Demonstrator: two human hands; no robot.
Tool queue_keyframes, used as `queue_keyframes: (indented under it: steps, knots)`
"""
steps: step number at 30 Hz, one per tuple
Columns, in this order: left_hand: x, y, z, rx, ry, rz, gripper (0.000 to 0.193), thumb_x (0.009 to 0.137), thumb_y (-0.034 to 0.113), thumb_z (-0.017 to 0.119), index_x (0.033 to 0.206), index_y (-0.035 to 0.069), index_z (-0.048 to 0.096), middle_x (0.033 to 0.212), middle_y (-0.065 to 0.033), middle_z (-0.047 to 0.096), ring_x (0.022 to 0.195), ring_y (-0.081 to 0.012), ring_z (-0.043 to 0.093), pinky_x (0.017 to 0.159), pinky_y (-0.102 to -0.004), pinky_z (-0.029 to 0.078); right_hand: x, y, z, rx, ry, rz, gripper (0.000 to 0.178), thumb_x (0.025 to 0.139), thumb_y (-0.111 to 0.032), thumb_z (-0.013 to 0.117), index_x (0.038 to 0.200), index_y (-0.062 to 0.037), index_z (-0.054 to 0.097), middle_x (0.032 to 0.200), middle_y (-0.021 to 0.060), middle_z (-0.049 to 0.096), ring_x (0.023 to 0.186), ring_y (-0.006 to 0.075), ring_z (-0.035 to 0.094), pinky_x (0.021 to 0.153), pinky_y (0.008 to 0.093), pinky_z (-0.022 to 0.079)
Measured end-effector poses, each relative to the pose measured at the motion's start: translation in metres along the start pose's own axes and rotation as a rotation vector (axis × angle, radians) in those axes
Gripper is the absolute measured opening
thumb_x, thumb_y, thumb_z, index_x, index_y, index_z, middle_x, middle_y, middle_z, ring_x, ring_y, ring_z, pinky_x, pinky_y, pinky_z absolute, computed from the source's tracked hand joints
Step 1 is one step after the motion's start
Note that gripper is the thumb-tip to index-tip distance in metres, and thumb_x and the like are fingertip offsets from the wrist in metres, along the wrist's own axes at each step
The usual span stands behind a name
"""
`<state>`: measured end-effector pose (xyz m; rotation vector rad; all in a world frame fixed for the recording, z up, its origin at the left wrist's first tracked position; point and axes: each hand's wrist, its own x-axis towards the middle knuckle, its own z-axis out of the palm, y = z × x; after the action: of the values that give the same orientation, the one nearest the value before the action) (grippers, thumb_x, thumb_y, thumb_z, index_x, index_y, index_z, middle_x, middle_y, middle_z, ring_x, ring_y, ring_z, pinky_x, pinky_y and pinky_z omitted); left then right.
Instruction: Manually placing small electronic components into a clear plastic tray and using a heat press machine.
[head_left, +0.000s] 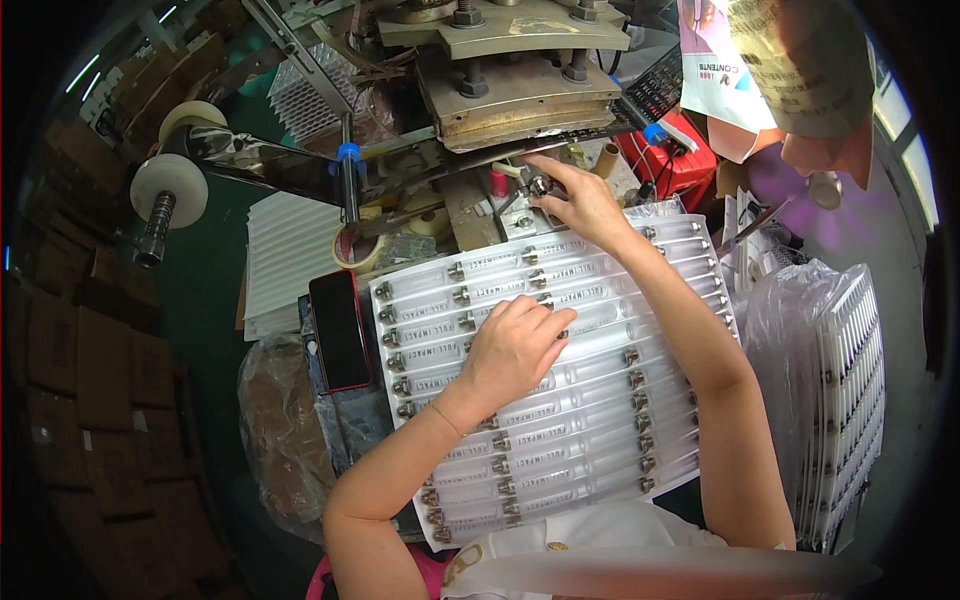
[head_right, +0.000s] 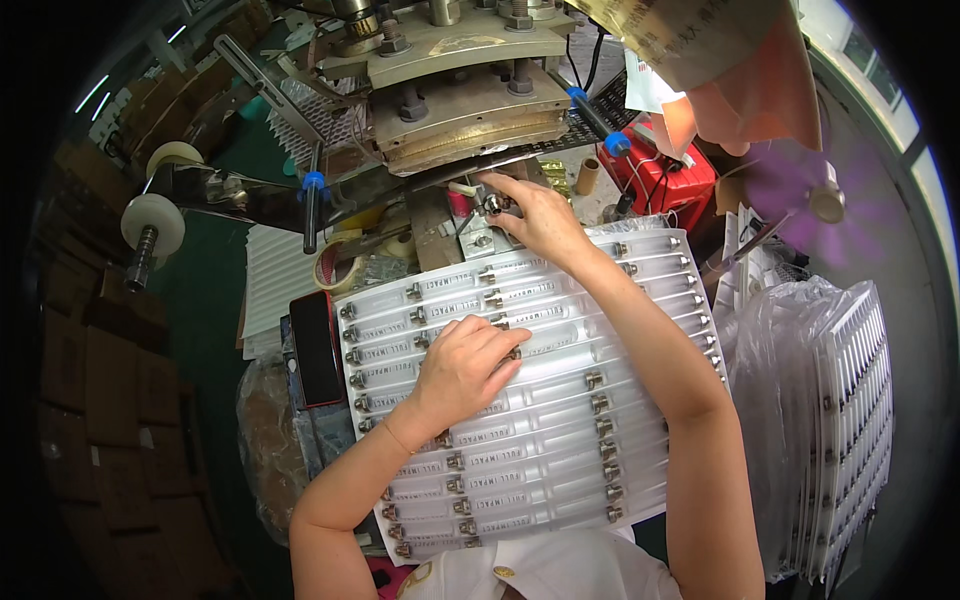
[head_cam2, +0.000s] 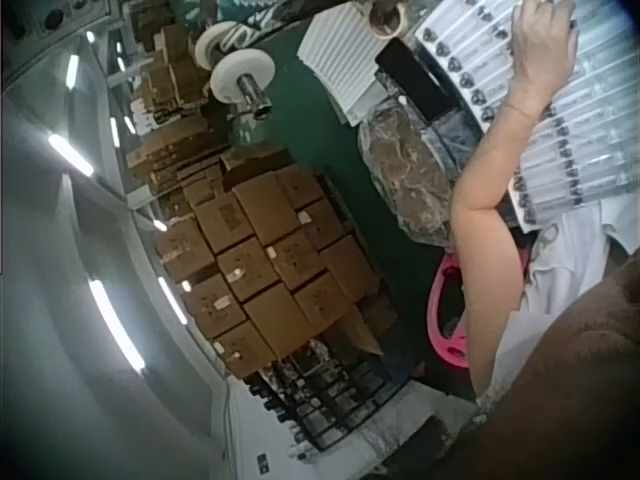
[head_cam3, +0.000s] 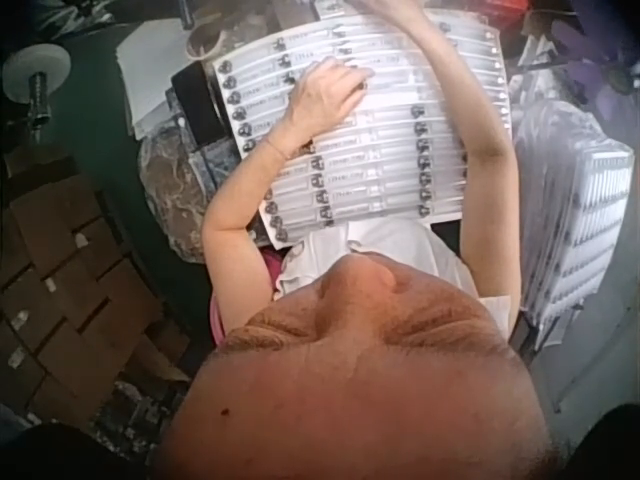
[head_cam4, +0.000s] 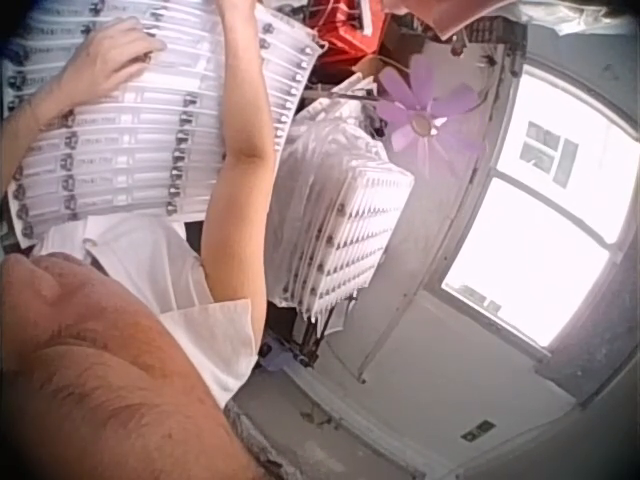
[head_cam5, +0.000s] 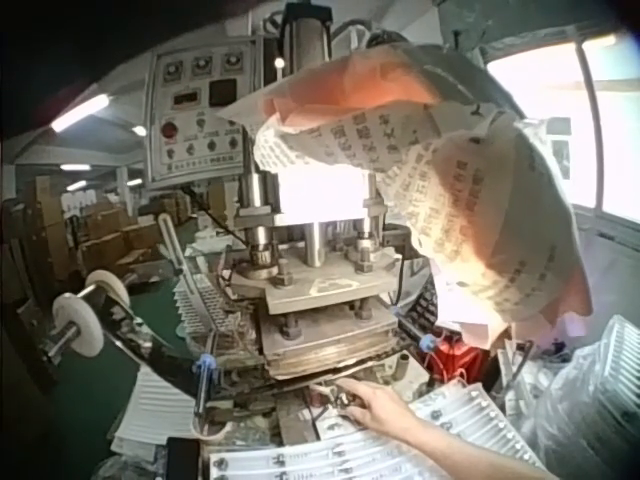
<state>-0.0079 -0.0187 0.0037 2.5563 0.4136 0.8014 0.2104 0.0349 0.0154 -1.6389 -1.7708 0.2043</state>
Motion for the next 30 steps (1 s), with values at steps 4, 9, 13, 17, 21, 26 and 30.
queue_keyframes:
  steps: [4, 9, 13, 17, 21, 26, 30]
  knots:
    - [0.001, 0.000, 0.000, -0.003, 0.000, -0.002, 0.031, 0.075, 0.012, 0.070, 0.105, 0.008, 0.065, 0.084, -0.0052, 0.063, 0.084, -0.0226, 0.057, 0.077, -0.0338, 0.047, -0.002, -0.001, -0.002, -0.035, 0.019, 0.025, 0.062, 0.078, -0.018, 0.074, 0.135, -0.0150, 0.049, 0.116, 0.0154, 0.064, 0.099, 0.0306, 0.063, 0.084, 0.0368, 0.050]
    - [0.003, 0.001, -0.001, -0.020, -0.007, 0.014, 0.031, 0.075, 0.012, 0.070, 0.105, 0.008, 0.065, 0.083, -0.0058, 0.063, 0.084, -0.0234, 0.057, 0.077, -0.0341, 0.046, -0.034, -0.005, -0.044, -0.120, -0.022, -0.028, 0.063, 0.080, -0.020, 0.071, 0.137, -0.0174, 0.044, 0.104, 0.0162, 0.063, 0.097, 0.0351, 0.060, 0.082, 0.0417, 0.049]
    - [0.000, 0.005, -0.002, 0.004, -0.025, -0.042, 0.030, 0.074, 0.012, 0.071, 0.103, 0.008, 0.065, 0.082, -0.0055, 0.062, 0.084, -0.0249, 0.058, 0.077, -0.0366, 0.046, -0.091, -0.019, -0.096, -0.224, -0.220, -0.151, 0.047, 0.080, -0.017, 0.069, 0.125, -0.0122, 0.056, 0.096, 0.0128, 0.064, 0.090, 0.0319, 0.061, 0.078, 0.0400, 0.049]
    - [0.006, 0.007, -0.004, 0.004, 0.019, -0.043, 0.022, 0.076, 0.010, 0.070, 0.097, 0.006, 0.064, 0.087, -0.0058, 0.058, 0.086, -0.0251, 0.057, 0.076, -0.0374, 0.046, -0.151, -0.044, -0.093, -0.167, -0.365, -0.221, 0.026, 0.078, -0.016, 0.070, 0.102, -0.0066, 0.066, 0.088, 0.0087, 0.063, 0.086, 0.0269, 0.062, 0.076, 0.0373, 0.049]
    - [0.012, 0.016, -0.013, 0.155, -0.121, -0.043, 0.023, 0.076, 0.011, 0.070, 0.098, 0.007, 0.064, 0.086, -0.0082, 0.057, 0.087, -0.0262, 0.056, 0.077, -0.0360, 0.048, -0.168, -0.050, -0.074, -0.329, -0.347, -0.383, 0.027, 0.076, -0.014, 0.072, 0.101, -0.0061, 0.067, 0.091, 0.0073, 0.064, 0.087, 0.0263, 0.061, 0.076, 0.0372, 0.050]
    - [-0.005, 0.040, -0.034, -0.279, -0.049, -0.237, 0.030, 0.089, 0.014, 0.064, 0.117, 0.006, 0.061, 0.097, -0.0075, 0.066, 0.086, -0.0195, 0.062, 0.075, -0.0316, 0.049, -0.153, -0.061, -0.081, 0.278, -0.233, -0.021, 0.026, 0.076, 0.001, 0.070, 0.101, -0.0032, 0.065, 0.102, 0.0084, 0.066, 0.092, 0.0205, 0.063, 0.075, 0.0301, 0.052]
    - [-0.010, 0.044, -0.046, -0.611, -0.079, -0.650, 0.034, 0.087, 0.015, 0.066, 0.120, 0.007, 0.061, 0.093, -0.0052, 0.069, 0.072, -0.0098, 0.061, 0.067, -0.0242, 0.049, -0.120, -0.079, -0.065, 0.437, -0.089, -0.212, 0.032, 0.076, 0.005, 0.069, 0.106, -0.0034, 0.065, 0.104, 0.0082, 0.066, 0.091, 0.0197, 0.064, 0.076, 0.0293, 0.053]
